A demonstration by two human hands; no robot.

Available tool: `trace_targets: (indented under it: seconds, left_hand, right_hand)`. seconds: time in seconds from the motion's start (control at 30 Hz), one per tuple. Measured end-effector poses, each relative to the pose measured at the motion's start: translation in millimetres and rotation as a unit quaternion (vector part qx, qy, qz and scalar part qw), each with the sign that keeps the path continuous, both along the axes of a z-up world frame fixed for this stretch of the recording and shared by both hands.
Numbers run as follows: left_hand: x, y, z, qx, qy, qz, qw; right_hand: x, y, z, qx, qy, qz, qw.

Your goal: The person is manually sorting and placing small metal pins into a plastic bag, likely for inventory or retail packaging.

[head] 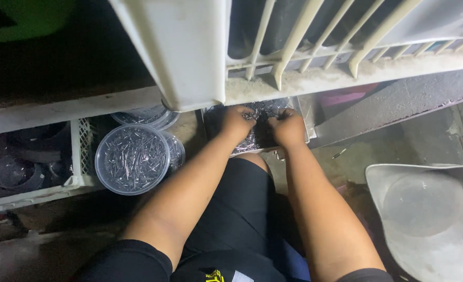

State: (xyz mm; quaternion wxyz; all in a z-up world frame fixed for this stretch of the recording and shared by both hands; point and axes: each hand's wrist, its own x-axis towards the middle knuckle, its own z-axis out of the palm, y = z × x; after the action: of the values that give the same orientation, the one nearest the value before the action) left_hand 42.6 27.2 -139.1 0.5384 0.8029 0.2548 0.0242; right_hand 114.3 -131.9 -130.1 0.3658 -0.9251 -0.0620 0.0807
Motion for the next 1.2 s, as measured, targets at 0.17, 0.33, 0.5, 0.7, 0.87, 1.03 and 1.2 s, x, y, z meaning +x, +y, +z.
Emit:
trace_targets:
  seconds: [0.17, 0.33, 0.5, 0.7, 0.87, 1.03, 1.2]
  left_hand:
    - [16, 11, -47, -0.08, -0.025, 0.062, 0.995]
    - [6, 14, -20, -0.17, -0.019, 0.111, 0.979]
    - [-5, 14, 24, -0.371, -0.049, 0.173, 0.911]
    - [4, 20, 21, -0.454, -0.01, 0.226, 0.862]
    - [0, 19, 38, -0.463, -0.023, 0.22, 0.858]
    - [-2, 19, 55, -0.488, -0.01, 0.218, 0.845]
    - [6, 12, 56, -0.532, -0.019, 0.228, 0.815]
  right_hand:
    - [6, 0, -14, 0.09, 0.035, -0.024, 0.995]
    - [-3, 4, 3, 0.129, 0.065, -0.032, 0.989]
    - [-7, 12, 24, 0.233, 0.099, -0.07, 0.965]
    - [-16, 18, 53, 0.216, 0.088, -0.077, 0.969]
    - [-9, 13, 62, 0.212, 0.08, -0.077, 0.971]
    - [-11, 16, 74, 0.215, 0.059, -0.074, 0.972]
    - [-20, 22, 109, 0.233, 0.042, -0.094, 0.967]
